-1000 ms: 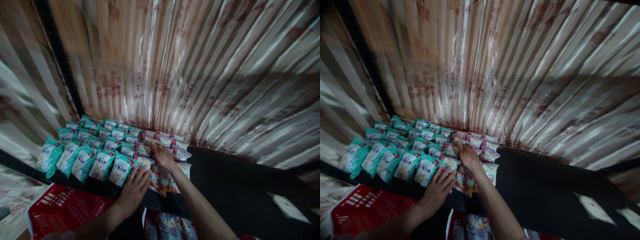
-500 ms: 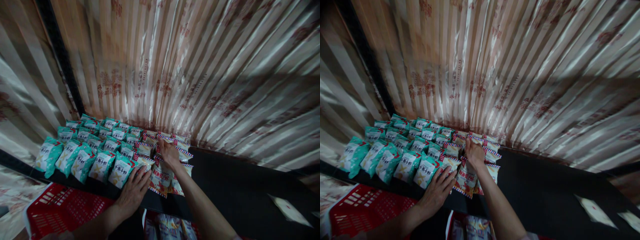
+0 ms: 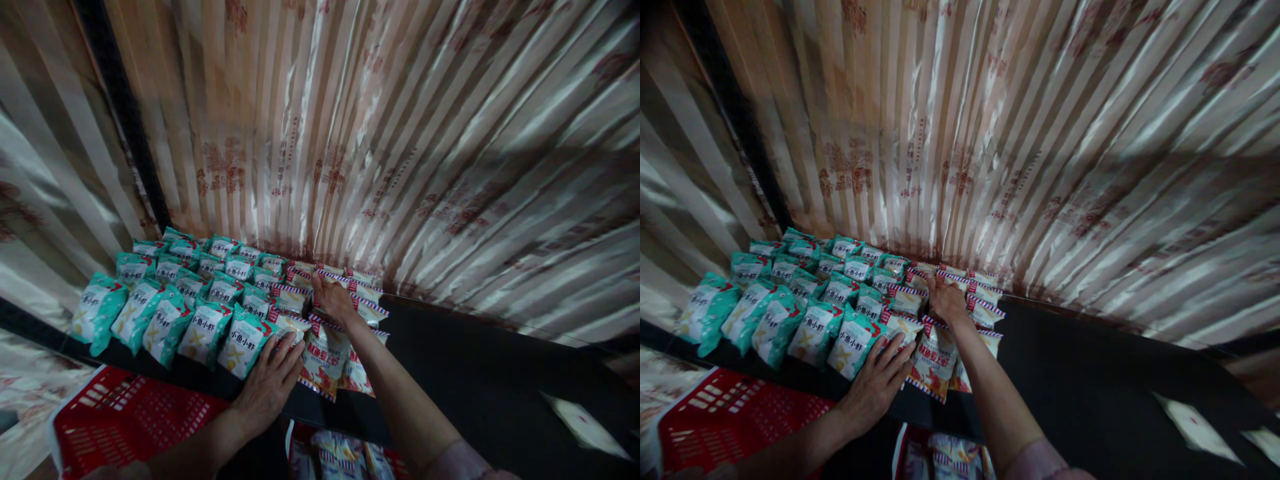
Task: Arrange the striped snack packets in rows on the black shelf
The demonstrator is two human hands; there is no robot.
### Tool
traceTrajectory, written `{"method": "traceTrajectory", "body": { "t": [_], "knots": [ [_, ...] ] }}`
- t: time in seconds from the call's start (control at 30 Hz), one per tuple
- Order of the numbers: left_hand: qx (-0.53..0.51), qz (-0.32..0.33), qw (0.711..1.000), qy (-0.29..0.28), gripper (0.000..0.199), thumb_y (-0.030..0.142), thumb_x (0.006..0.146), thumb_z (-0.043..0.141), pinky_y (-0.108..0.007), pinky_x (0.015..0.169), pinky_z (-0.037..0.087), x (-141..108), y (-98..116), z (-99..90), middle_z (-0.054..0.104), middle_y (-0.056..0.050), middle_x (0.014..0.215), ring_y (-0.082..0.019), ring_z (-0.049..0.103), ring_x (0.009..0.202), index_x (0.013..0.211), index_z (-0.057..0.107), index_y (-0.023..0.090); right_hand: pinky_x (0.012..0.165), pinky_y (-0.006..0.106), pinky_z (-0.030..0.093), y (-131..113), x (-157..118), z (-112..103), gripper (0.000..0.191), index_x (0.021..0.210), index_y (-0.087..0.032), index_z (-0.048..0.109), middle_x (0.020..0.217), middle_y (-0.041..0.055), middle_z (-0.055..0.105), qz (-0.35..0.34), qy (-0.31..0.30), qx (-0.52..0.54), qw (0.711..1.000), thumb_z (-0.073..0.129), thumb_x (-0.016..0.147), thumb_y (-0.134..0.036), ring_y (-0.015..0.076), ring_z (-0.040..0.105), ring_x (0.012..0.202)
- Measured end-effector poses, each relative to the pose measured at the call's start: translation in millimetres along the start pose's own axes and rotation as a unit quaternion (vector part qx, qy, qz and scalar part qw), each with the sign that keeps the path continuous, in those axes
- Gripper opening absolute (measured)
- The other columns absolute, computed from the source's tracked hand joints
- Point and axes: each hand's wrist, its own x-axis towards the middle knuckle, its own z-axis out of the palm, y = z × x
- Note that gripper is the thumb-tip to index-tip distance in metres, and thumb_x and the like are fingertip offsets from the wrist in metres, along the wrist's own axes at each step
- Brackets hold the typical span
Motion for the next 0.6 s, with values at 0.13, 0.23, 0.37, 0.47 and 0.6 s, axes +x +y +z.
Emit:
{"method": "traceTrajectory", "body": {
  "t": [0.13, 0.23, 0.37, 0.47, 0.6],
  "knots": [
    [0.000, 0.002, 1.000, -0.011, 0.025, 0.026, 0.089, 0.051, -0.048, 0.113, 0.009, 0, 0, 1.0, 0.028, -0.004, 0.149, -0.028, 0.019, 0.138, 0.113, 0.058, 0.019, 0.091, 0.040, 0.039, -4, 5, 4, 0.058, 0.117, -0.020, 0.057, 0.109, 0.0136, 0.066, 0.021, -0.013, 0.057, 0.998, 0.008, 0.096, -0.042, 0.0269, 0.058, 0.108],
    [0.001, -0.001, 1.000, -0.020, 0.027, 0.026, 0.090, 0.050, -0.048, 0.113, 0.010, -2, 0, 2.5, 0.027, -0.004, 0.150, -0.028, 0.018, 0.138, 0.115, 0.057, 0.020, 0.091, 0.043, 0.039, -9, 8, 5, 0.065, 0.115, -0.021, 0.059, 0.113, 0.0132, 0.065, 0.021, -0.012, 0.097, 0.995, 0.003, 0.095, -0.044, 0.0283, 0.054, 0.113],
    [0.006, -0.001, 1.000, -0.024, 0.029, 0.026, 0.090, 0.050, -0.047, 0.113, 0.011, -3, 0, 4.3, 0.025, -0.004, 0.151, -0.028, 0.017, 0.139, 0.117, 0.055, 0.020, 0.089, 0.036, 0.040, -14, 7, 4, 0.069, 0.110, -0.017, 0.062, 0.105, 0.0142, 0.067, 0.012, -0.007, 0.108, 0.994, 0.001, 0.094, -0.046, 0.0248, 0.057, 0.109],
    [0.003, -0.003, 1.000, -0.024, 0.029, 0.025, 0.090, 0.050, -0.047, 0.113, 0.011, -3, 0, 5.1, 0.023, -0.004, 0.151, -0.028, 0.017, 0.139, 0.118, 0.055, 0.020, 0.085, 0.034, 0.043, -13, 4, 1, 0.066, 0.112, -0.019, 0.061, 0.100, 0.0132, 0.069, 0.016, 0.008, 0.084, 0.996, 0.004, 0.094, -0.048, 0.0240, 0.060, 0.104],
    [0.001, -0.002, 1.000, -0.026, 0.028, 0.024, 0.091, 0.048, -0.047, 0.113, 0.012, -3, 0, 4.1, 0.024, -0.006, 0.151, -0.028, 0.020, 0.138, 0.118, 0.055, 0.019, 0.081, 0.037, 0.044, -6, 6, -1, 0.066, 0.106, -0.019, 0.062, 0.094, 0.0140, 0.069, 0.061, 0.084, 0.056, 0.993, 0.006, 0.093, -0.050, 0.0256, 0.063, 0.096]
  ]
}}
